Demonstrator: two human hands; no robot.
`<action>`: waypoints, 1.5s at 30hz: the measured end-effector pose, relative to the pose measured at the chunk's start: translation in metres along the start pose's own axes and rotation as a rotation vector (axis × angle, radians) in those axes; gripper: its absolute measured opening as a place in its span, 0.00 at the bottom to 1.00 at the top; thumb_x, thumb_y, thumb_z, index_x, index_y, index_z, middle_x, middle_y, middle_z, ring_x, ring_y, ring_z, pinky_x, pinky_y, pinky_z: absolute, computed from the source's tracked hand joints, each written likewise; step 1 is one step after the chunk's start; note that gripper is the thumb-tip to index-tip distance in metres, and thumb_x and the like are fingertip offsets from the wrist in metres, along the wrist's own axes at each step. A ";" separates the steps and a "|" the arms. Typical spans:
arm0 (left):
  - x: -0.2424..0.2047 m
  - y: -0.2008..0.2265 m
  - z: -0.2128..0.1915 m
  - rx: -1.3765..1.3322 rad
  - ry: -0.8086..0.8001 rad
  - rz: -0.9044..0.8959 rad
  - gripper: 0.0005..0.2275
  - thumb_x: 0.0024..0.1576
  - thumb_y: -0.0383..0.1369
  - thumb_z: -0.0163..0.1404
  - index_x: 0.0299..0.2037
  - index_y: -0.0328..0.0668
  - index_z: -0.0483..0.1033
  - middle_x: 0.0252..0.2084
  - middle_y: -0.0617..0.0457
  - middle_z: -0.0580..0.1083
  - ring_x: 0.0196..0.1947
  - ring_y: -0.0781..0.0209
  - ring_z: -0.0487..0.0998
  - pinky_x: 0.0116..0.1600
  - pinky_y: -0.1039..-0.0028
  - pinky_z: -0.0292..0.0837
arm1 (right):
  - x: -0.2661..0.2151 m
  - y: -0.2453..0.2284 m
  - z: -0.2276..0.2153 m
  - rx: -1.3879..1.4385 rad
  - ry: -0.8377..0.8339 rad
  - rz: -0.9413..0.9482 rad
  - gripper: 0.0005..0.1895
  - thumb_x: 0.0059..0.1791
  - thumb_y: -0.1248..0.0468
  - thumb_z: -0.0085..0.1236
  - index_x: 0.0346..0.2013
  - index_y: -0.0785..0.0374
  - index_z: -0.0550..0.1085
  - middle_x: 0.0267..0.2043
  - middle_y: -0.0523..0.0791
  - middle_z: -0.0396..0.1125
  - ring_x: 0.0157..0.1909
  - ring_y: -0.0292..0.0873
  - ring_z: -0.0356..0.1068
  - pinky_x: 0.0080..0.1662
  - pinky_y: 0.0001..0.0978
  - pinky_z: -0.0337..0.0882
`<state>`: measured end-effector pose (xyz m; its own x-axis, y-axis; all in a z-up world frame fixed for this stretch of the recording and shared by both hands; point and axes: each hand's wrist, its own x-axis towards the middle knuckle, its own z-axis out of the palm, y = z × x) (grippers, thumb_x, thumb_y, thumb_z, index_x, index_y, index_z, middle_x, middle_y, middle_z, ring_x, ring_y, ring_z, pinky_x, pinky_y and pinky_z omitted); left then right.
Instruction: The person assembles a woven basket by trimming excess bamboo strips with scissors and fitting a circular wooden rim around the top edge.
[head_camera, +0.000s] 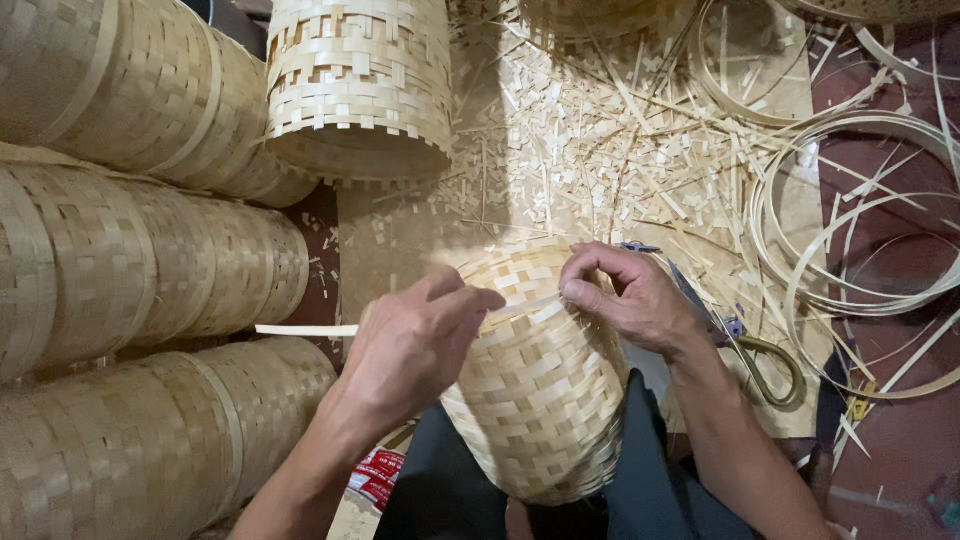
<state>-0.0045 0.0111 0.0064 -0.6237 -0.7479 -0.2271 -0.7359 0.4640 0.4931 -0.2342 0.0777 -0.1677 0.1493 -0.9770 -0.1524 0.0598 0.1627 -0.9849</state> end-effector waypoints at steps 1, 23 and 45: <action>-0.001 0.000 -0.001 0.012 0.002 0.027 0.09 0.58 0.30 0.51 0.45 0.45 0.83 0.37 0.48 0.79 0.27 0.54 0.82 0.29 0.67 0.77 | -0.001 -0.002 -0.001 0.010 0.005 -0.019 0.10 0.50 0.56 0.61 0.35 0.59 0.78 0.33 0.42 0.72 0.38 0.37 0.72 0.44 0.35 0.74; 0.012 -0.023 0.016 0.017 -0.120 -0.062 0.10 0.56 0.31 0.52 0.44 0.49 0.84 0.41 0.48 0.78 0.31 0.50 0.82 0.38 0.61 0.77 | 0.008 -0.003 0.001 -0.169 0.014 -0.029 0.07 0.47 0.61 0.62 0.27 0.58 0.75 0.32 0.40 0.73 0.36 0.35 0.73 0.42 0.34 0.77; -0.009 0.020 0.004 -0.048 0.008 0.151 0.09 0.53 0.22 0.49 0.41 0.28 0.80 0.27 0.42 0.74 0.25 0.48 0.78 0.31 0.61 0.75 | 0.008 -0.025 0.007 -0.437 -0.077 -0.250 0.06 0.51 0.64 0.56 0.42 0.59 0.77 0.37 0.40 0.71 0.41 0.38 0.71 0.45 0.33 0.73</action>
<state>-0.0143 0.0289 0.0150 -0.7239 -0.6753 -0.1409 -0.6205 0.5481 0.5609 -0.2278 0.0669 -0.1437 0.2565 -0.9630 0.0823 -0.3128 -0.1633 -0.9357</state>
